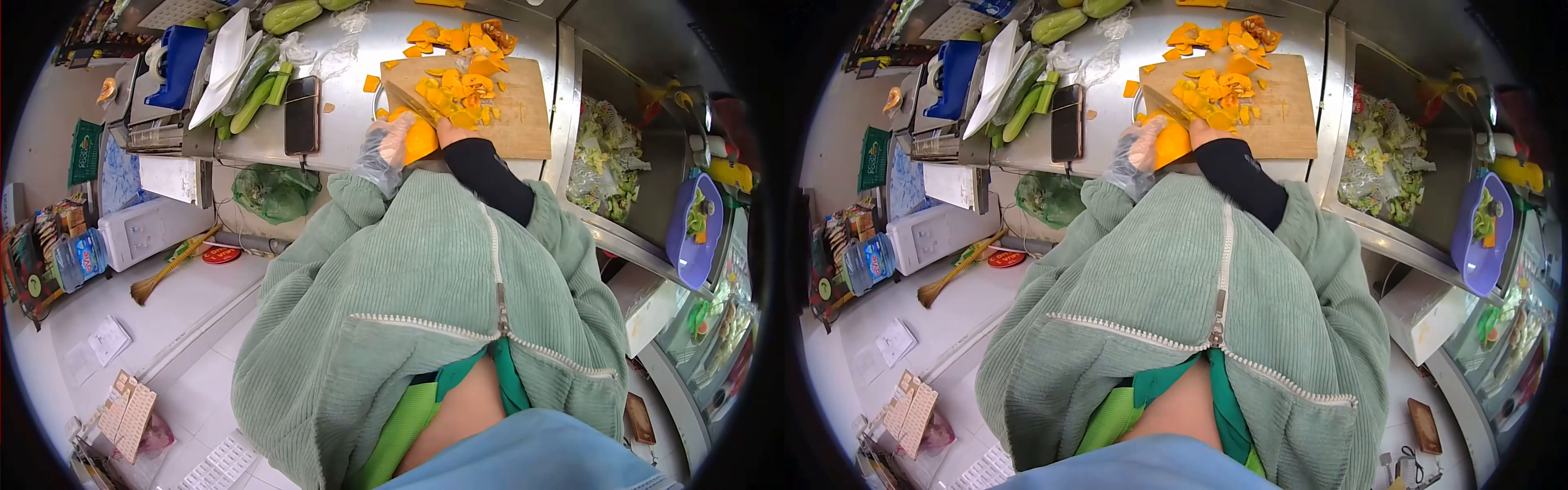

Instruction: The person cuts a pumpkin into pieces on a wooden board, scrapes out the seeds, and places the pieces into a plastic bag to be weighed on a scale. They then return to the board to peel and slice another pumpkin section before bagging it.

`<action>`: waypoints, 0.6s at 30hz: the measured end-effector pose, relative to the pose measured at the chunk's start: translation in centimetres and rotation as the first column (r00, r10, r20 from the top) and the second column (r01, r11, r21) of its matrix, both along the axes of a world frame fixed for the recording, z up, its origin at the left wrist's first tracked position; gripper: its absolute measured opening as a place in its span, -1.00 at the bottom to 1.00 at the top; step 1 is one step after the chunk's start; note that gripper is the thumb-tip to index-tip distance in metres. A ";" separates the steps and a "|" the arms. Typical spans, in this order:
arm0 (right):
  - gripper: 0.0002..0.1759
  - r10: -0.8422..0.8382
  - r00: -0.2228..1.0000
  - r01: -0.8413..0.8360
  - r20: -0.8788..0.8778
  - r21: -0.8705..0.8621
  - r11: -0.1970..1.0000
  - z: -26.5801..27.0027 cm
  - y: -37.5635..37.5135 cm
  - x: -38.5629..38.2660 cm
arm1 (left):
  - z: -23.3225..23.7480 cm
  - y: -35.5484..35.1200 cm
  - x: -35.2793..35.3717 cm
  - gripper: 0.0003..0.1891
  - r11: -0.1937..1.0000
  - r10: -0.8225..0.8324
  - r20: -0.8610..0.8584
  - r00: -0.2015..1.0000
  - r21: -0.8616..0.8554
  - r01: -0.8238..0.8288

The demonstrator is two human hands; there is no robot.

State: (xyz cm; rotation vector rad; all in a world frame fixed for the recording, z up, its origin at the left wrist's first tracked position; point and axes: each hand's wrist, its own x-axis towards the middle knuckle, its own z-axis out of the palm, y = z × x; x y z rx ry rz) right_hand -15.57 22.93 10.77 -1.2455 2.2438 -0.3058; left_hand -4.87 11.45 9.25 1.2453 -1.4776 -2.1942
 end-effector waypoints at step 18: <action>-0.83 0.234 0.952 -0.270 -0.198 -0.178 0.946 0.7 5.1 -10.6 | 0.7 -2.8 8.9 -0.68 0.947 0.217 -0.379 0.900 0.304 -0.100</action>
